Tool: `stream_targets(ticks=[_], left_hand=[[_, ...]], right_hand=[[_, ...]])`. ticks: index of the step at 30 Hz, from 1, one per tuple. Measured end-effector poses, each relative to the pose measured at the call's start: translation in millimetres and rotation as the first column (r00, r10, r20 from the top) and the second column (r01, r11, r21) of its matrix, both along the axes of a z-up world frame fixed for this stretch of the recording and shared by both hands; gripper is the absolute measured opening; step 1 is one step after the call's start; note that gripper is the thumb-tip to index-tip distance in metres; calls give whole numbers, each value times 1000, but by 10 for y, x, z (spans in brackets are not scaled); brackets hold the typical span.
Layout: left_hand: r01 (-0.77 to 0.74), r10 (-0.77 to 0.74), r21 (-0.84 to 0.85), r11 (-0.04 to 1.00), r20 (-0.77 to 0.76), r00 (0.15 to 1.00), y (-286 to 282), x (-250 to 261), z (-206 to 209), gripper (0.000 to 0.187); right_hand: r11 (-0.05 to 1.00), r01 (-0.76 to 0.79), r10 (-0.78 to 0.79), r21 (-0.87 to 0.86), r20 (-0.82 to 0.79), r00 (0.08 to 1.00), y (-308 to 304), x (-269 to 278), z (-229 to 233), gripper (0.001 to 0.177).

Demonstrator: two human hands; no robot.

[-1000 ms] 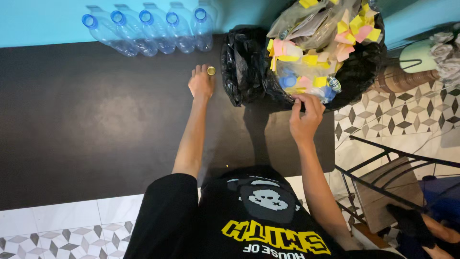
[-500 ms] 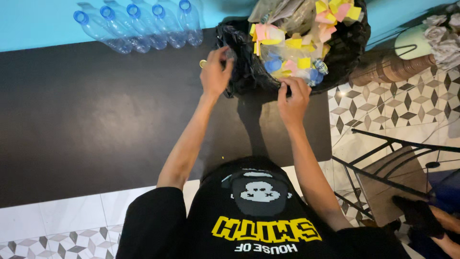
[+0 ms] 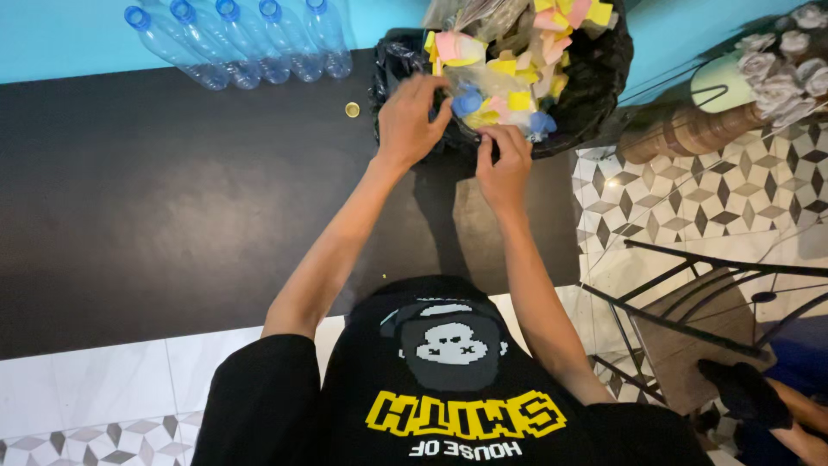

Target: The person sorts recyclables from a black trash bag on a dark countertop. They remove plastic bottles, bottle caps, and small plastic items, placing them in separate piles on the counter. The person handles items one at a time and arranges them by type.

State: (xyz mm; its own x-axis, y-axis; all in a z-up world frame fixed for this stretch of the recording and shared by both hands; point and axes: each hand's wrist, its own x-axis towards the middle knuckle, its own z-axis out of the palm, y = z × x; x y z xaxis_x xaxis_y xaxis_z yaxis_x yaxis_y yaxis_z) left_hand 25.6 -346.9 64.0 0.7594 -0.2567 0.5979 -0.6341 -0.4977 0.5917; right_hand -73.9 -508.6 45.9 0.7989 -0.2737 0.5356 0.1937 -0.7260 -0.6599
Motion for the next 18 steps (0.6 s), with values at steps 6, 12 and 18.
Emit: stream_targets(ticks=[6,12,18], left_hand=[[9,18,165,986,-161,987,-279,2,-64,31],[-12,92,339,941,-220,971,-367,57,-37,42],[-14,75,308,951,-187,980,-381,47,-63,34]], right_hand=[[1000,-8,8,-12,1,1000,-48,7,-62,10],[1000,-12,13,-17,29,999,-62,-4,-115,10],[999,-34,34,-5,46,998,-68,4,-113,11]])
